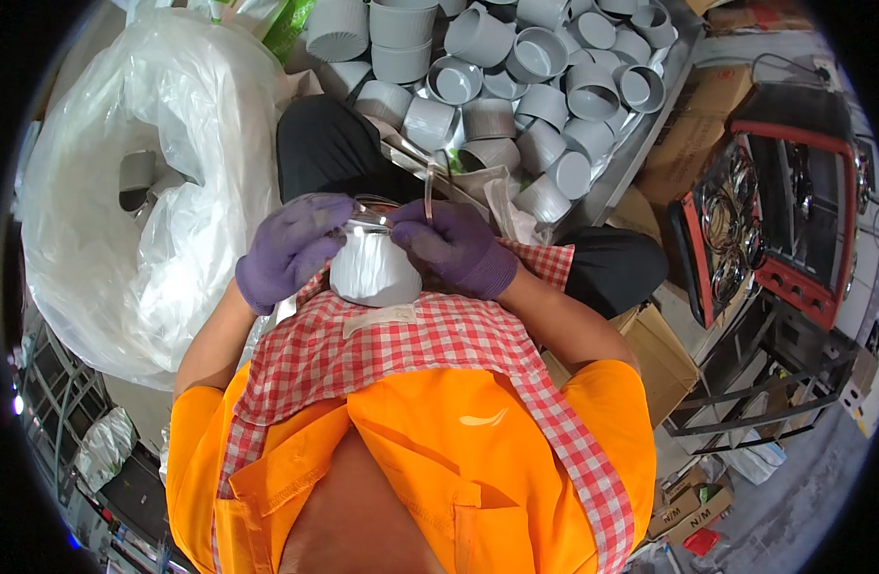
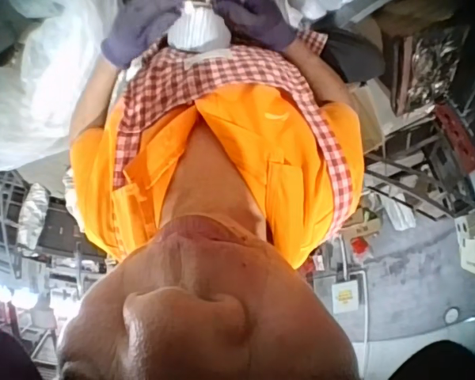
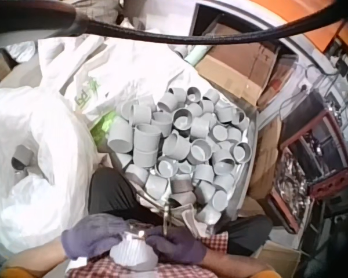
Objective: The person places circular coils onto a gray plastic component, then positions the assembled unit into a small oven. The person then repeats the process, taking coils from a nearby box and mounting them onto additional plastic components one at a time.
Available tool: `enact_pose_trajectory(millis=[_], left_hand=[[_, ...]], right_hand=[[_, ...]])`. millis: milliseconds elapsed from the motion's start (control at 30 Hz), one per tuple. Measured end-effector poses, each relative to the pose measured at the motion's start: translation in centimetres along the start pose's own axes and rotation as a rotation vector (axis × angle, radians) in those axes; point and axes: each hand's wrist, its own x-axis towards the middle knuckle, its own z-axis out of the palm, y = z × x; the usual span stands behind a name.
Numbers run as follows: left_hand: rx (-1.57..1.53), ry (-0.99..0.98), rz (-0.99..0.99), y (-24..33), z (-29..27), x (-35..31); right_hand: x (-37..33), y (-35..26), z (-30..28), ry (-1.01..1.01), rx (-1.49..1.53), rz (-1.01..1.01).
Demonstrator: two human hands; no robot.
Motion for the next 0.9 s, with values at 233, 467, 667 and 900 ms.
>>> enact_pose_trajectory(millis=[233,467,667,900], left_hand=[[-0.333,0.068,-0.324,-0.7,2.5,-1.5],[-1.514,-0.029,-1.162,-0.1,3.5,-0.7],[-1.656,-0.065,-0.830,1.2,3.1,-0.1],[-1.426,0.060,-0.902,1.6,2.4,1.3]], right_hand=[[0.1,-0.3,0.5,0.145,-0.518,-0.444],[-0.4,0.7,-0.5,0.208,-0.777,-0.605],[-1.3,2.1,-0.2,0.319,-0.057,-0.168],[-0.1,-2.1,-1.7,0.150,0.633,0.302]])
